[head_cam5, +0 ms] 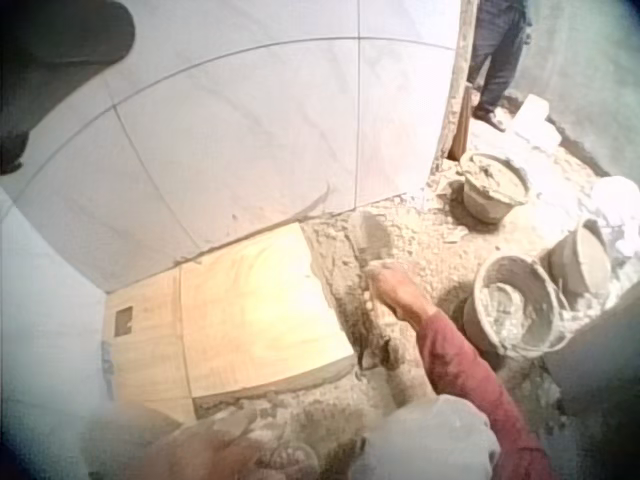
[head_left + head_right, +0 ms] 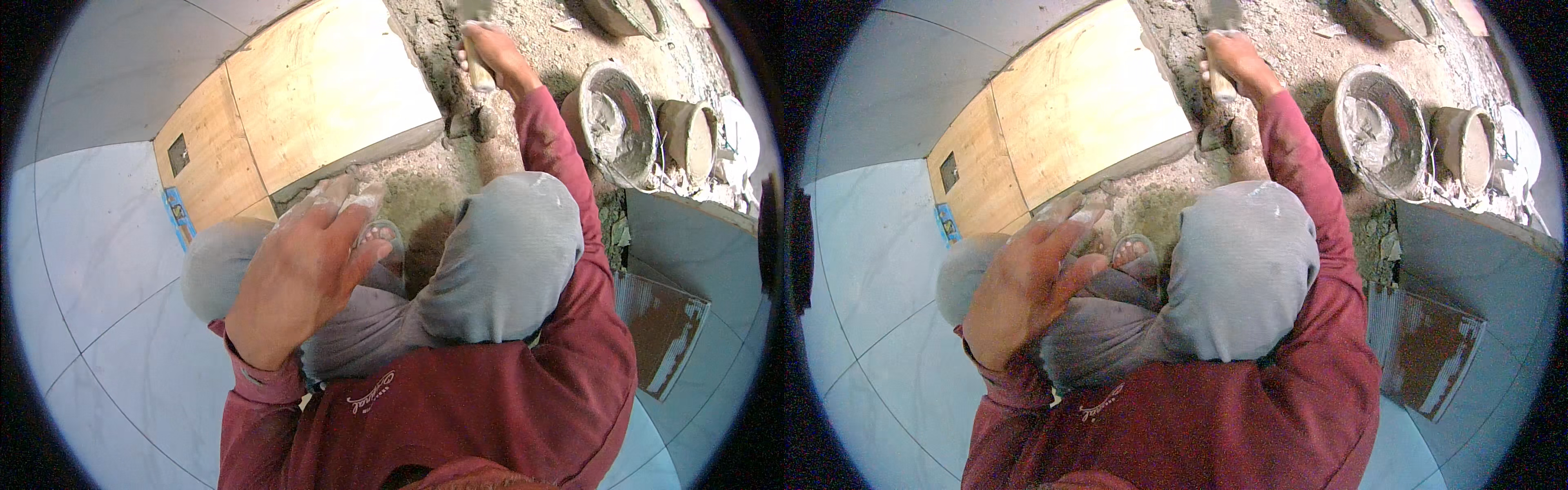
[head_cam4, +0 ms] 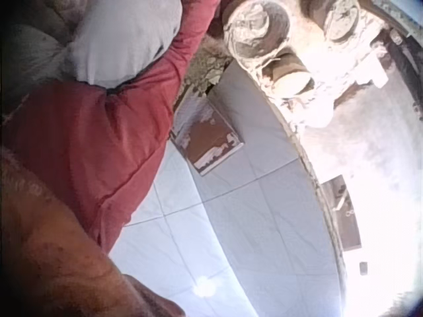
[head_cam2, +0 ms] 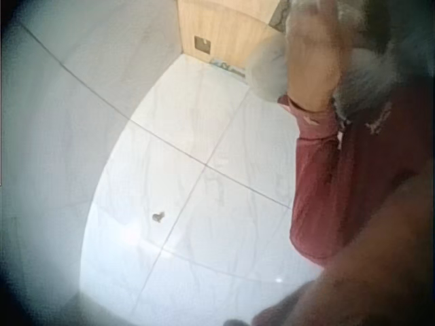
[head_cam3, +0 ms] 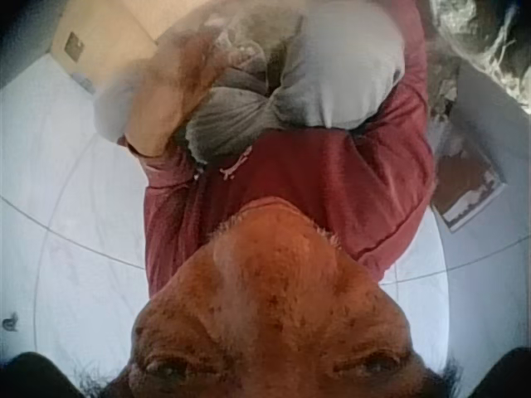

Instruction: The person lays floor tiles by spreading mortar with a trowel, positioning the tile on the floor, and tapping it into place using a rubber mallet. They use a rag to wipe excess material from the tile surface.

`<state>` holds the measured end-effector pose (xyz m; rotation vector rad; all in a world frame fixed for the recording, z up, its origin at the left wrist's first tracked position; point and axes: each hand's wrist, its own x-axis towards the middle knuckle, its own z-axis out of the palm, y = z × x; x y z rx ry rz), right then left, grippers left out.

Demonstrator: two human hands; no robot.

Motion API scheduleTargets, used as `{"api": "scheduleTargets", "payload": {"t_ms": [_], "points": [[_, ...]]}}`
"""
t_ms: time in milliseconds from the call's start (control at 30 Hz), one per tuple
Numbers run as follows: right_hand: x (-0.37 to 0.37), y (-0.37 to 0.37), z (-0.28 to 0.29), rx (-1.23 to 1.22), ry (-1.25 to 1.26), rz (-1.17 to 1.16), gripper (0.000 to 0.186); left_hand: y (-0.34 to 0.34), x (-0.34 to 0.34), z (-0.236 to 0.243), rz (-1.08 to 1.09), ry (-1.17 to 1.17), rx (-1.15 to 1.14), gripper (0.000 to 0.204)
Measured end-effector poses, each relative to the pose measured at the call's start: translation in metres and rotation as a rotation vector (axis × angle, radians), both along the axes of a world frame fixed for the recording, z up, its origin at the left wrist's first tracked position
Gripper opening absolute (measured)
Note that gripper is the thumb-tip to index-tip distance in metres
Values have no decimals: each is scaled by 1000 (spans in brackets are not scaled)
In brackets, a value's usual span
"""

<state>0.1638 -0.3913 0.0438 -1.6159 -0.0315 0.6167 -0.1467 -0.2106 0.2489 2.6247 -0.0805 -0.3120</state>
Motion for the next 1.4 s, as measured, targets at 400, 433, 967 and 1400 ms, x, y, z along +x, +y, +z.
{"api": "scheduleTargets", "payload": {"t_ms": [400, 433, 967, 1400], "points": [[-139, -77, -7, -143, 336, 205, 37, -7, 5, -3, 40, -11, -84, 35], [-147, -98, -11, -102, 445, 138, 34, -8, 6, 0, 43, -12, -82, 35], [6, -106, -85, -793, -561, 311, 48, -22, 24, 3, 58, 263, 36, 48], [-70, -134, -45, -706, -474, -53, 53, -5, 13, -2, -38, 134, -26, 49]]}}
